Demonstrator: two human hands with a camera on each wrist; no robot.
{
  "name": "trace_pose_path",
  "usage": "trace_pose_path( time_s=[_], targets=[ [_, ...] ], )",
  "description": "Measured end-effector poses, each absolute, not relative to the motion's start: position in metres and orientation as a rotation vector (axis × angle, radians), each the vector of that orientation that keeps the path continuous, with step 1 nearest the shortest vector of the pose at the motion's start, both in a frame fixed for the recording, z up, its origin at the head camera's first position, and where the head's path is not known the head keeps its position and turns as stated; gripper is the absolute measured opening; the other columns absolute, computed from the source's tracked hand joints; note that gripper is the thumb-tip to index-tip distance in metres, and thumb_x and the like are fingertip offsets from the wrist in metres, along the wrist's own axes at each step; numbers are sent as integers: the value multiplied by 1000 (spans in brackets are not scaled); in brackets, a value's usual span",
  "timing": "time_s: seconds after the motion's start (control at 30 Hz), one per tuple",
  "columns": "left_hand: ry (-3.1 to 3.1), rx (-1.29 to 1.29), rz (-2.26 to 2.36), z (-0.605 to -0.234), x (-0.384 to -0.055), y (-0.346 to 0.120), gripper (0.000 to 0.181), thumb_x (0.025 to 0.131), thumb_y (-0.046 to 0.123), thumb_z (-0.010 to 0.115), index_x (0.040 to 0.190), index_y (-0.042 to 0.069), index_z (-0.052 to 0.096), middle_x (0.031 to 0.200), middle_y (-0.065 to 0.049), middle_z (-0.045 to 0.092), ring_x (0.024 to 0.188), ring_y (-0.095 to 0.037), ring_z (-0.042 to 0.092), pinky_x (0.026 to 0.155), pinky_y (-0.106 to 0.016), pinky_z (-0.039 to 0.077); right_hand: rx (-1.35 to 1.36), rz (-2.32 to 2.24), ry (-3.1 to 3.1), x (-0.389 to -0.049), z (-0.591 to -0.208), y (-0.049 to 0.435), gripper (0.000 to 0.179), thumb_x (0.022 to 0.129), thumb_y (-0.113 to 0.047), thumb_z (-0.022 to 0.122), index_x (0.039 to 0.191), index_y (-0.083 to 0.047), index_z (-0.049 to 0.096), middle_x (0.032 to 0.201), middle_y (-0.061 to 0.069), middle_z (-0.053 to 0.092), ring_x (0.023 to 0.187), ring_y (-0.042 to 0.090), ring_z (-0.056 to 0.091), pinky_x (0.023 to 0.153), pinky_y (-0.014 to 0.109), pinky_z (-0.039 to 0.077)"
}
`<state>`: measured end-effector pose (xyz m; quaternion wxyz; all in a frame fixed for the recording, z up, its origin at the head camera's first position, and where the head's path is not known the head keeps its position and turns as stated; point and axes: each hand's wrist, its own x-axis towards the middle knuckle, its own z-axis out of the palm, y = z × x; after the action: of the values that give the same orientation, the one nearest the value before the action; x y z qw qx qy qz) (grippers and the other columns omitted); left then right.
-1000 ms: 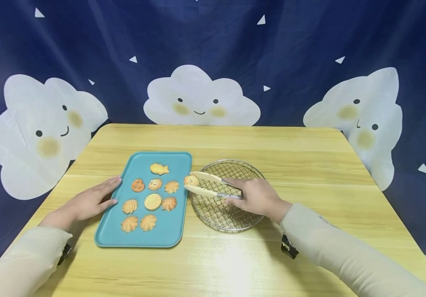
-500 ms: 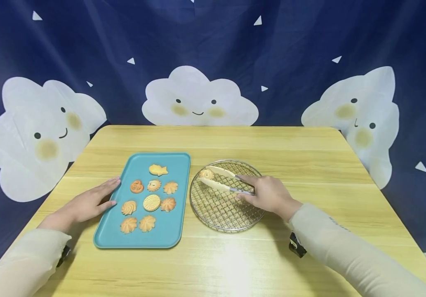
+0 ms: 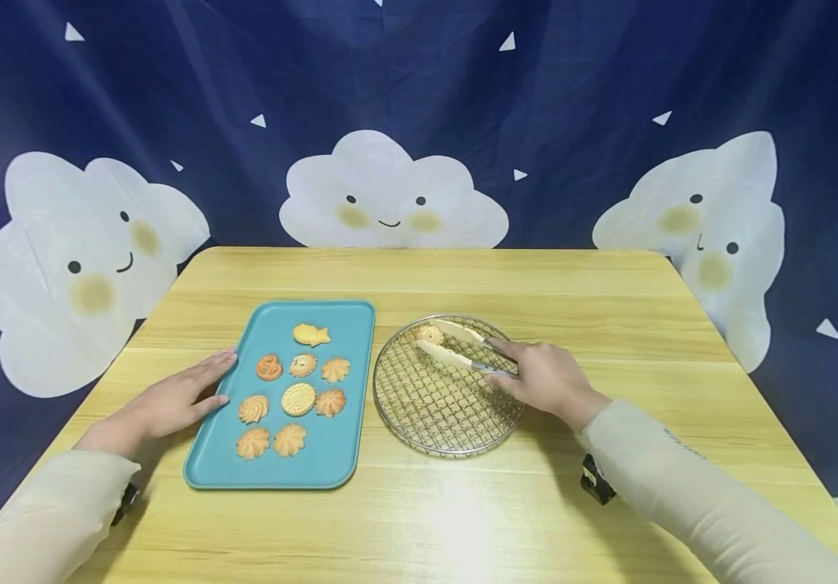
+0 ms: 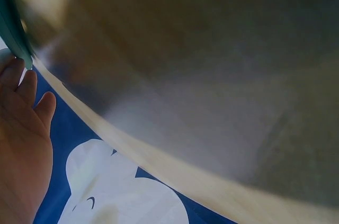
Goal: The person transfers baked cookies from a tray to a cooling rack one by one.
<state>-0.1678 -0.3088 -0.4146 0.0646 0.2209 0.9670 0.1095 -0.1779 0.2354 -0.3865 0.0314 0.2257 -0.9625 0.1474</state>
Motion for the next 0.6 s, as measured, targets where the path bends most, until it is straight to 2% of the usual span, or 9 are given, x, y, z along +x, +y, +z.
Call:
trace_pose_path(
  time_s=[0.33, 0.6],
  targets=[
    [2920, 663, 330, -414, -168, -308, 68, 98, 36, 53, 148, -3, 28, 152, -22, 25, 138, -41, 23, 108, -55, 24, 615, 396, -3015, -180, -385, 243, 64, 88, -47, 65, 138, -8, 52, 48, -3, 35, 39, 9, 28, 36, 27, 29],
    [2921, 672, 332, -415, -169, -309, 69, 98, 37, 53, 148, -3, 28, 152, -21, 25, 138, -41, 23, 108, -55, 24, 566, 348, -3045, -181, -384, 248, 66, 88, -46, 65, 139, -7, 50, 53, 0, 42, 42, 14, 38, 38, 29, 33]
  ],
)
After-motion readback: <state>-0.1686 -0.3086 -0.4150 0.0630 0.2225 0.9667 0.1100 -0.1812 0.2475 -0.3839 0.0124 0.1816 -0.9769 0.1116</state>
